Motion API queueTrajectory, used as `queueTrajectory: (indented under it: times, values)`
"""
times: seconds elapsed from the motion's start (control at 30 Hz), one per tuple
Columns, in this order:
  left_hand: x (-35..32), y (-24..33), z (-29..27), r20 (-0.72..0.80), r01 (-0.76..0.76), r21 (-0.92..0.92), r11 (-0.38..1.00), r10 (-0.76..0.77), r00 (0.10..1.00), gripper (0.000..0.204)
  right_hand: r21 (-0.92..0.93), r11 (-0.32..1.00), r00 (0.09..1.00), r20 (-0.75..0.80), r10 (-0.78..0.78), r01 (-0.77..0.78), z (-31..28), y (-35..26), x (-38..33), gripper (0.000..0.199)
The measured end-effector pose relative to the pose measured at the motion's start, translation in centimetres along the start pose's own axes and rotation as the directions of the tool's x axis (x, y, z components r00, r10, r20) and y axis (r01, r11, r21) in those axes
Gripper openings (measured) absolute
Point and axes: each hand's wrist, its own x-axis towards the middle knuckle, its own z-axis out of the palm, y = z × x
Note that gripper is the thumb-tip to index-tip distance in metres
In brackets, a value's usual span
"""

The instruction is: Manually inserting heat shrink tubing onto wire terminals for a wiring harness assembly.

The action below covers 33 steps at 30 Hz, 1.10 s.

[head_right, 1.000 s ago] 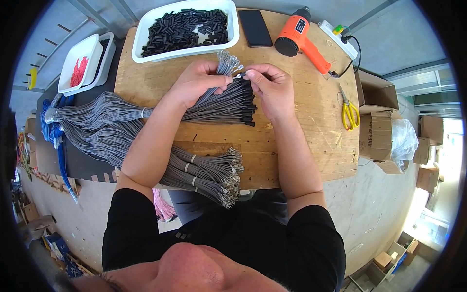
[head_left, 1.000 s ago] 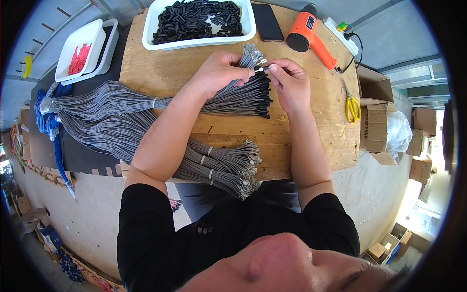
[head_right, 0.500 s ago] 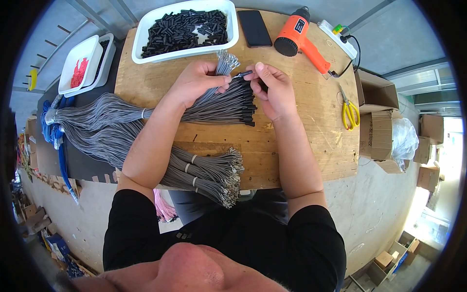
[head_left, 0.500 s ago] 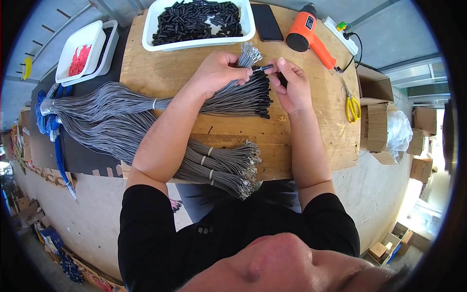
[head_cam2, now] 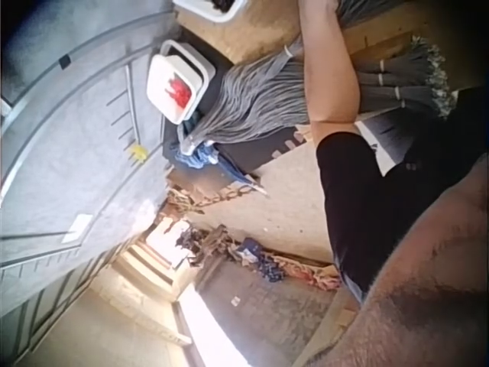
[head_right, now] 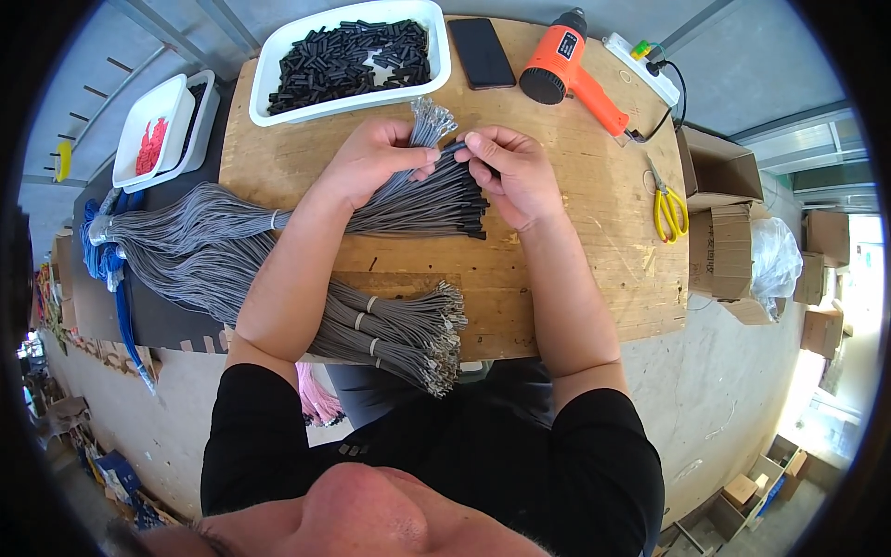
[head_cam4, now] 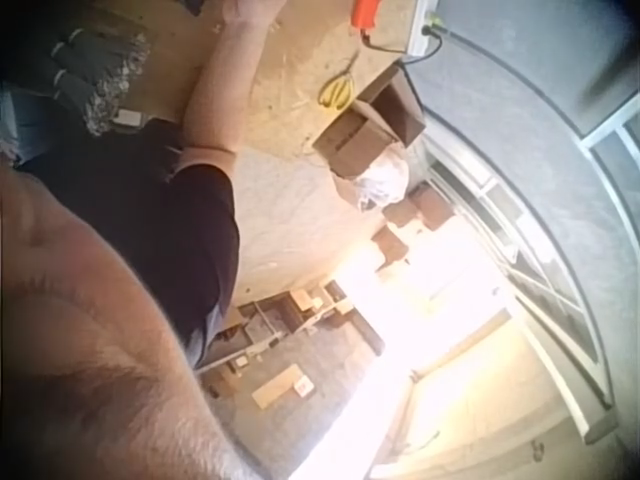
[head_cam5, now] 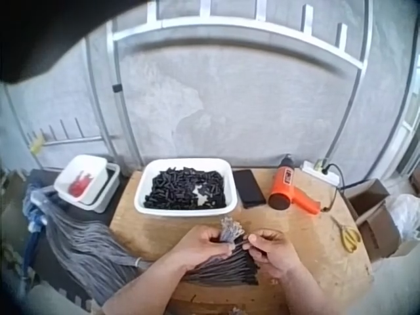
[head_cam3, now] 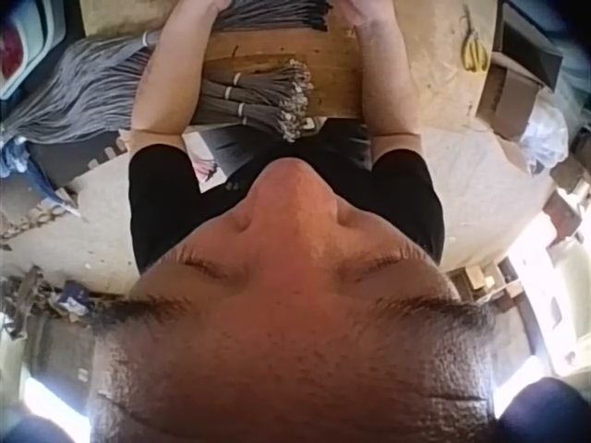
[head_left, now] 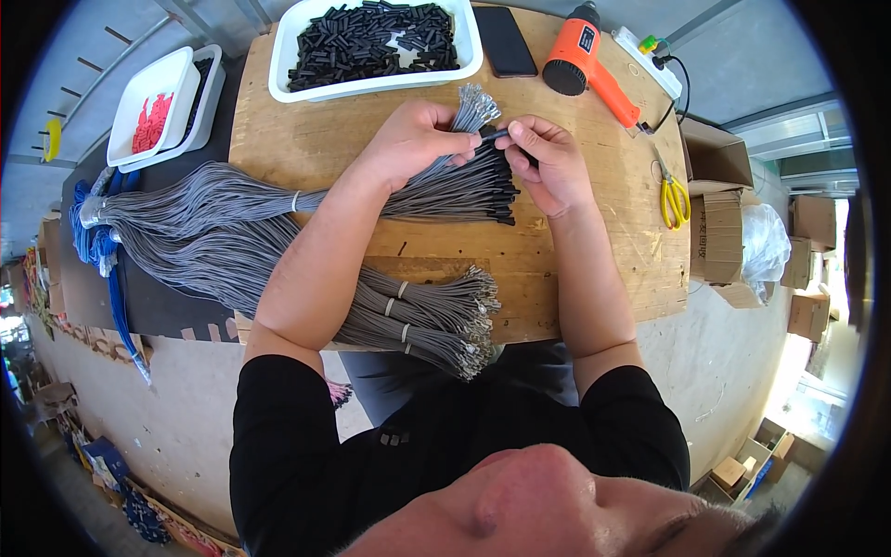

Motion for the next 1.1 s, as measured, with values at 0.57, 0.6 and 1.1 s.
queueTrajectory:
  times: [0.57, 0.6, 1.1]
  values:
    - [0.0, 0.1, -0.1, 0.026, 0.004, 0.018, 1.0, -0.005, 1.0, 0.02, 0.055, 0.997, 0.997, 0.054, 0.055, -0.058, -0.1, 0.0, 0.0, 0.018]
    - [0.0, 0.1, -0.1, 0.027, 0.005, 0.019, 1.0, -0.005, 1.0, 0.02, 0.056, 0.997, 0.997, 0.054, 0.057, -0.06, -0.2, 0.0, 0.0, 0.018]
    - [0.0, 0.0, 0.6, 0.014, -0.066, 0.163, 0.985, 0.064, 0.998, 0.021, -0.145, 0.979, 0.982, -0.099, -0.158, 0.143, 0.8, 0.1, -0.1, 0.014]
